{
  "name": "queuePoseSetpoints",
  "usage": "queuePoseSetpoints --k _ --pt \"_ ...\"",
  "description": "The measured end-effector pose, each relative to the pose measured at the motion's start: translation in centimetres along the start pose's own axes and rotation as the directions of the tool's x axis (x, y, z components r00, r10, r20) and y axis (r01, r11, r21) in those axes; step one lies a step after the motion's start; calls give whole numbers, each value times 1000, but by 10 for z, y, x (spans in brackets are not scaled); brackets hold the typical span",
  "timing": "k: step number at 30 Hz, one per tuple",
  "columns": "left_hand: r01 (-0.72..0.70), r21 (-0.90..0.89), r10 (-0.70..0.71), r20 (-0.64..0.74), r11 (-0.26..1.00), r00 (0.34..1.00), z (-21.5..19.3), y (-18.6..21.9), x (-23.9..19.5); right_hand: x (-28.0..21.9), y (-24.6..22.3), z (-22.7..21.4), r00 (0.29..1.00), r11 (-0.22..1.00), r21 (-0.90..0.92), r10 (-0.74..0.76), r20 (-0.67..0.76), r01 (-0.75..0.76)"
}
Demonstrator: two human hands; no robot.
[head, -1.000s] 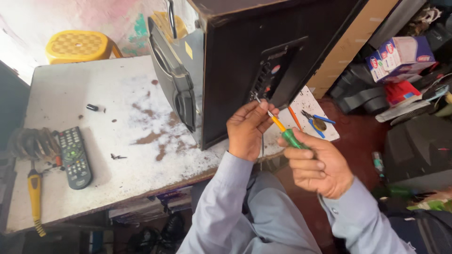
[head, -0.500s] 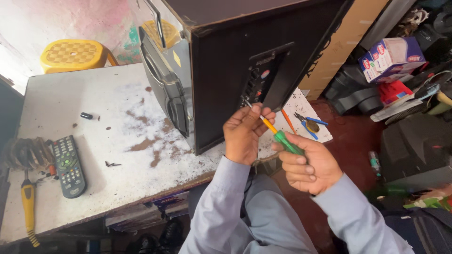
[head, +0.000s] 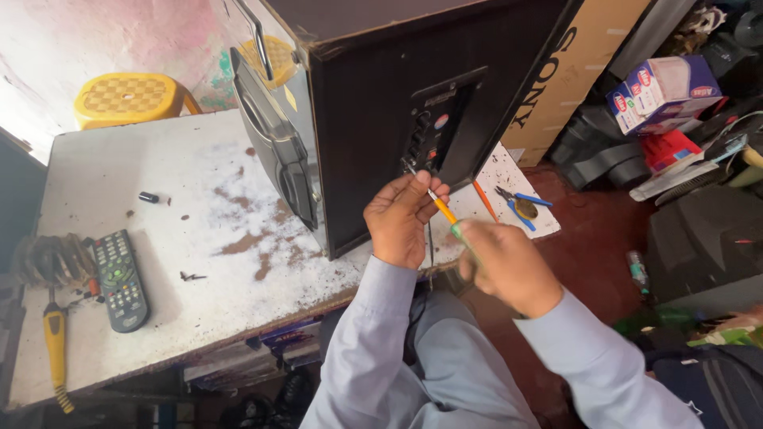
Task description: The person connects internal wires to a control panel inside a black home theater unit, then secures the panel with a screwdriver. They repeatedly tighten and loosen screws on the panel while seated at a cluttered workbench.
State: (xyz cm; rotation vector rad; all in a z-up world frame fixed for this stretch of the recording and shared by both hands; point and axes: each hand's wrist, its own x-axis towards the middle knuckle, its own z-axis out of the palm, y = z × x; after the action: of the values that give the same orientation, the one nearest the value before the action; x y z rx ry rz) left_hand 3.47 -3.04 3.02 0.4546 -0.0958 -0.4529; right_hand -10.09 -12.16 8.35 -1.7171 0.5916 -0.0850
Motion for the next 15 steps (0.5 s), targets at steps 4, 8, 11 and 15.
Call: queuePoseSetpoints --k 4,8,11,15 --pt "-22 -6 22 7 1000 1000 -1 -3 -1 -8 6 15 790 766 -377 -600 -130 520" --pt "-37 -4 37 25 999 999 -1 -2 3 2 -5 4 990 976 183 -132 49 121" --pt "-30 6 30 4 1000 1000 -1 -4 3 4 -9 -6 981 942 314 61 186 -118" --pt "-21 -6 21 -19 1000 1000 -2 -5 5 -10 6 11 582 433 -739 -810 -69 516"
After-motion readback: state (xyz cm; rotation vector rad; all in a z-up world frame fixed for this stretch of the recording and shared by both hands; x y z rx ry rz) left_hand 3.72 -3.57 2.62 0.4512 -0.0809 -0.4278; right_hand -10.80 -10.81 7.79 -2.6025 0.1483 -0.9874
